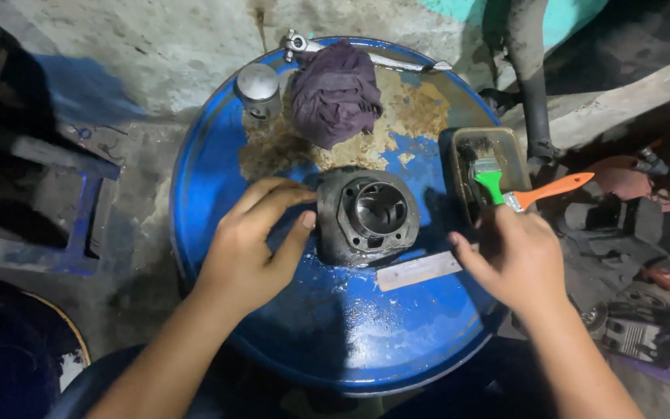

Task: Scrubbing the cooling fins of a motorcycle cylinder block using a wire brush to remove dirt and debris.

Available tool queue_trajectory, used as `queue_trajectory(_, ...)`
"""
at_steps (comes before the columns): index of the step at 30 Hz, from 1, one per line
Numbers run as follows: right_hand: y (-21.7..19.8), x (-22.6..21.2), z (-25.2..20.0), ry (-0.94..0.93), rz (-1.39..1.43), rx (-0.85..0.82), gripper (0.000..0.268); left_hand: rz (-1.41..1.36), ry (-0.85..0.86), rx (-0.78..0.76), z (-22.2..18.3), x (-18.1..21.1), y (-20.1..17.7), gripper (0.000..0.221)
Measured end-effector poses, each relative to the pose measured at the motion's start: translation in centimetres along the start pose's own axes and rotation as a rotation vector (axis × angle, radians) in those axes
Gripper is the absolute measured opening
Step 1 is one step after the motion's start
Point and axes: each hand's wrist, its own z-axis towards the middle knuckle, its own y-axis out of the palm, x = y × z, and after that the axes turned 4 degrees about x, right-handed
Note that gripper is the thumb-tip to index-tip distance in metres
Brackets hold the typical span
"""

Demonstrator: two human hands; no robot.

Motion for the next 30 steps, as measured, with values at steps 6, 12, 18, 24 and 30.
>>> queue_trajectory(6, 1.2, -2.1, -0.3, 0.072, 0.028, 0.012, 0.047, -0.021, -0.017, -0.043, -0.5, 0.2, 0.6, 0.019)
queue_trajectory(12, 0.3, 3.5, 0.6, 0.111, -0.104, 0.052, 0.050, -0.034, 0.003, -0.043, -0.5, 0.3, 0.4, 0.018)
queue_trajectory(18, 2.5, -2.8, 0.0, 0.115, 0.042, 0.068, 0.047, -0.017, -0.034, -0.094, -0.9, 1.4, 1.6, 0.018)
queue_trajectory(24, 2.3, 3.9, 0.3, 0.091, -0.073, 0.106, 0.046, -0.004, 0.001, -0.075, -1.3, 1.5, 1.8, 0.017)
queue_trajectory(30, 6.1, -4.1, 0.3, -0.062, 0.039, 0.138, 0.042, -0.010, 0.026, -0.037, -1.4, 1.9, 2.6, 0.014)
